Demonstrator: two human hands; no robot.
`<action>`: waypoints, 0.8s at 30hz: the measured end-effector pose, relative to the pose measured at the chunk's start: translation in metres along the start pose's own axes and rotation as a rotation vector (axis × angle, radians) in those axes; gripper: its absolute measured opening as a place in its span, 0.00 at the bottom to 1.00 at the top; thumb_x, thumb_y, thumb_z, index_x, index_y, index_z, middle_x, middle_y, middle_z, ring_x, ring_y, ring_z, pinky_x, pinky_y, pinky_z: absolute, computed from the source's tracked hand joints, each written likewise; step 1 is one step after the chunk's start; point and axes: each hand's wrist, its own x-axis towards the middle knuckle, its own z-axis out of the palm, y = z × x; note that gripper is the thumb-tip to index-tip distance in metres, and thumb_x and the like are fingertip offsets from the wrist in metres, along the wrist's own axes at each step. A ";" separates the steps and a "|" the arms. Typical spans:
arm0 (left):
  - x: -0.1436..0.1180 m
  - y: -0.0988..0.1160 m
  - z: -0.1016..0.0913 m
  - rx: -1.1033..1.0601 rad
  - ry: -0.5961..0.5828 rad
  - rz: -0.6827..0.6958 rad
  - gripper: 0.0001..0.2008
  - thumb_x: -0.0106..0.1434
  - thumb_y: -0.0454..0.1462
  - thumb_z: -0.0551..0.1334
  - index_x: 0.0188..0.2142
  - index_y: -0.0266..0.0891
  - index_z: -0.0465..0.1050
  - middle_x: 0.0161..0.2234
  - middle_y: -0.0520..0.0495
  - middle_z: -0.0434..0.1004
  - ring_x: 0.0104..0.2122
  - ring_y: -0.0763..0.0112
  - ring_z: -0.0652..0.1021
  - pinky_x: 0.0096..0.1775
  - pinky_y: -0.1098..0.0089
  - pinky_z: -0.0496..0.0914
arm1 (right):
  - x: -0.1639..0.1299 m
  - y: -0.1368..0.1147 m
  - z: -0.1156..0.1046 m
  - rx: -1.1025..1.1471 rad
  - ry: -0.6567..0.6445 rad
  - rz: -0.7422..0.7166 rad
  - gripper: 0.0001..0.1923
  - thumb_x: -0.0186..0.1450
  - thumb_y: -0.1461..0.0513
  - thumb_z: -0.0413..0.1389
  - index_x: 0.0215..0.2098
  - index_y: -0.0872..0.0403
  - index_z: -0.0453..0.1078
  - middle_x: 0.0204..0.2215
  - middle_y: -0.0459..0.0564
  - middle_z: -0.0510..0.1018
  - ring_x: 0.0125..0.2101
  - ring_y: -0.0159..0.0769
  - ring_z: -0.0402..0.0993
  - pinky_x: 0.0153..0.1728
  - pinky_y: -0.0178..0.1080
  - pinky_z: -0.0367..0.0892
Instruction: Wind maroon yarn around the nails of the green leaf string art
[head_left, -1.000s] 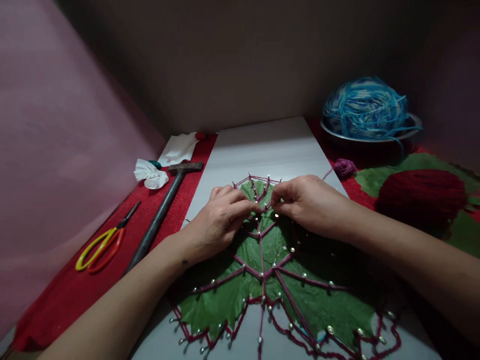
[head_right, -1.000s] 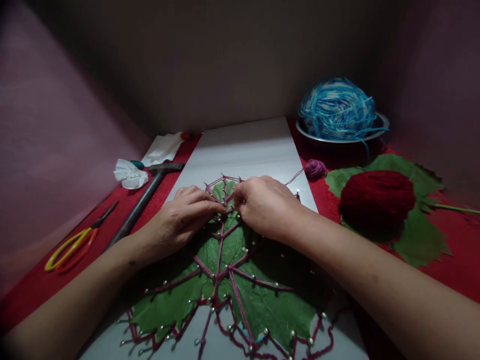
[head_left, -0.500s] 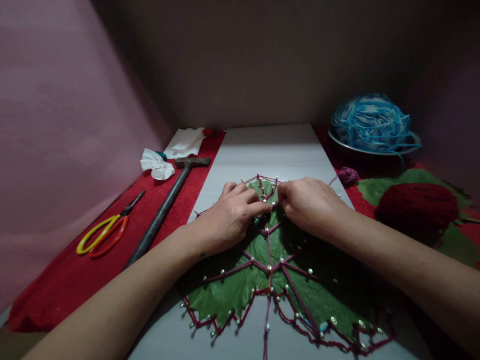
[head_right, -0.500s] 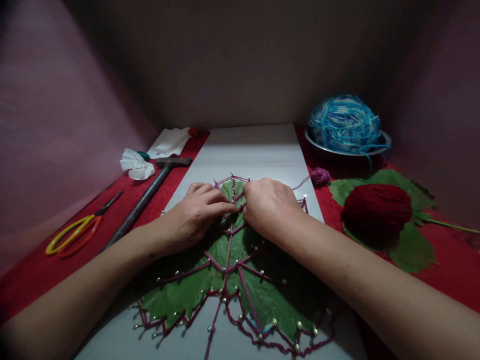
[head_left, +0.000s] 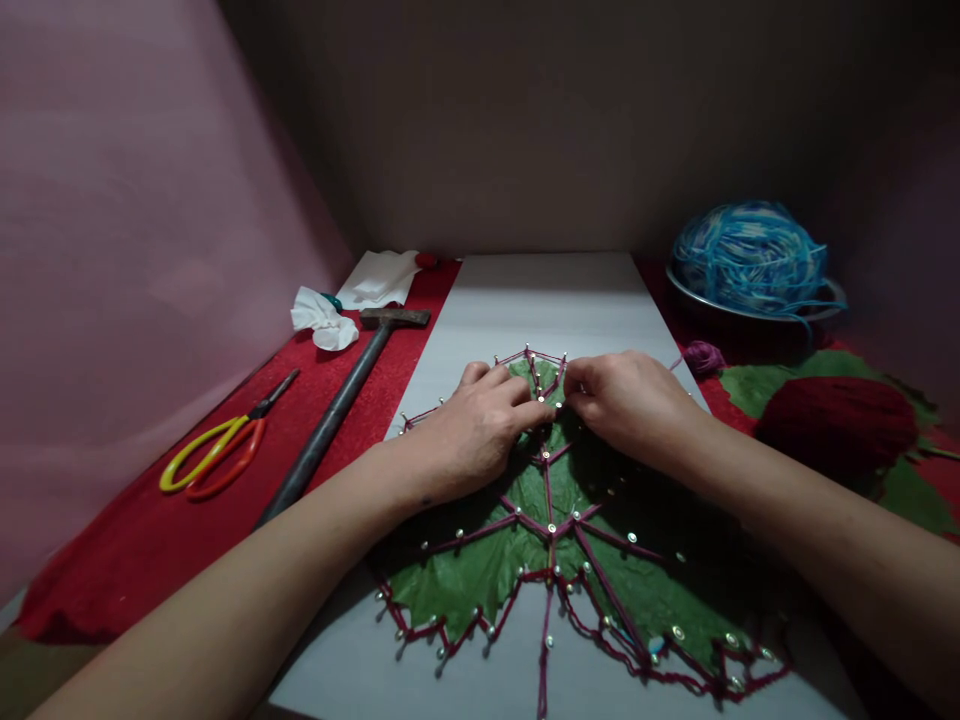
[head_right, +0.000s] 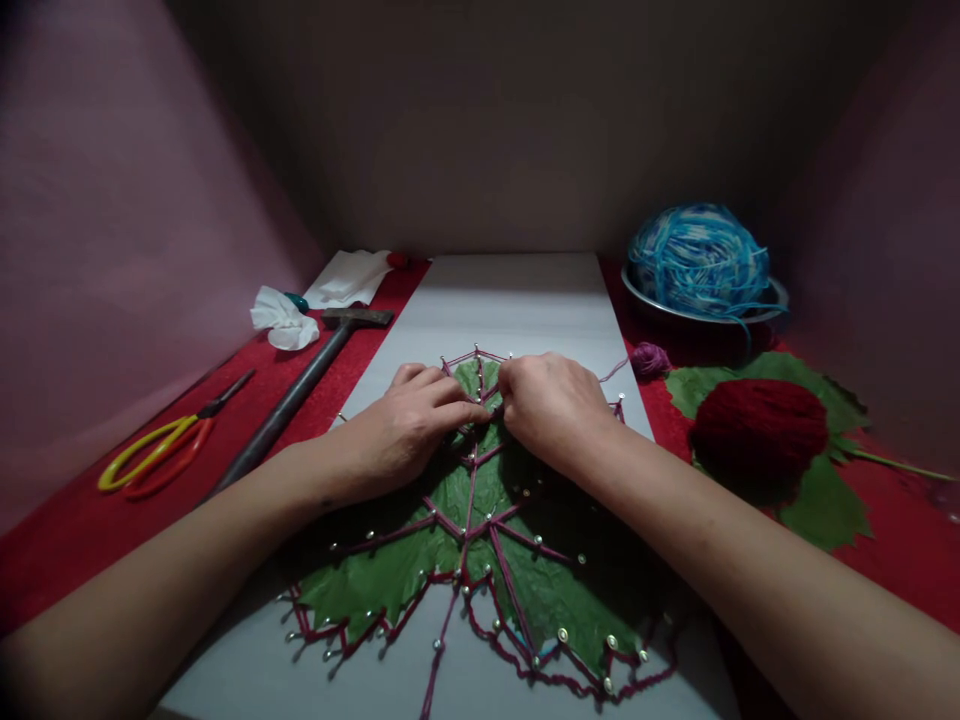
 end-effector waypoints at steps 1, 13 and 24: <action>0.000 0.000 0.000 -0.002 -0.002 -0.003 0.20 0.62 0.26 0.50 0.49 0.41 0.71 0.38 0.43 0.71 0.41 0.60 0.66 0.44 0.59 0.58 | 0.000 0.001 0.000 0.002 0.003 0.000 0.12 0.58 0.64 0.49 0.30 0.50 0.76 0.25 0.52 0.77 0.27 0.38 0.69 0.25 0.38 0.51; 0.000 0.000 -0.002 -0.041 -0.014 0.001 0.19 0.61 0.24 0.49 0.45 0.41 0.71 0.38 0.44 0.70 0.40 0.61 0.67 0.45 0.60 0.57 | 0.010 -0.020 -0.006 -0.061 -0.074 -0.040 0.11 0.57 0.65 0.51 0.30 0.56 0.76 0.24 0.56 0.77 0.23 0.36 0.68 0.21 0.37 0.50; -0.002 -0.003 0.003 -0.007 0.024 0.025 0.20 0.63 0.26 0.50 0.50 0.43 0.70 0.39 0.43 0.70 0.40 0.61 0.67 0.44 0.60 0.58 | -0.013 0.014 -0.001 0.014 -0.015 -0.366 0.14 0.61 0.68 0.50 0.33 0.51 0.78 0.28 0.50 0.78 0.28 0.33 0.72 0.30 0.34 0.59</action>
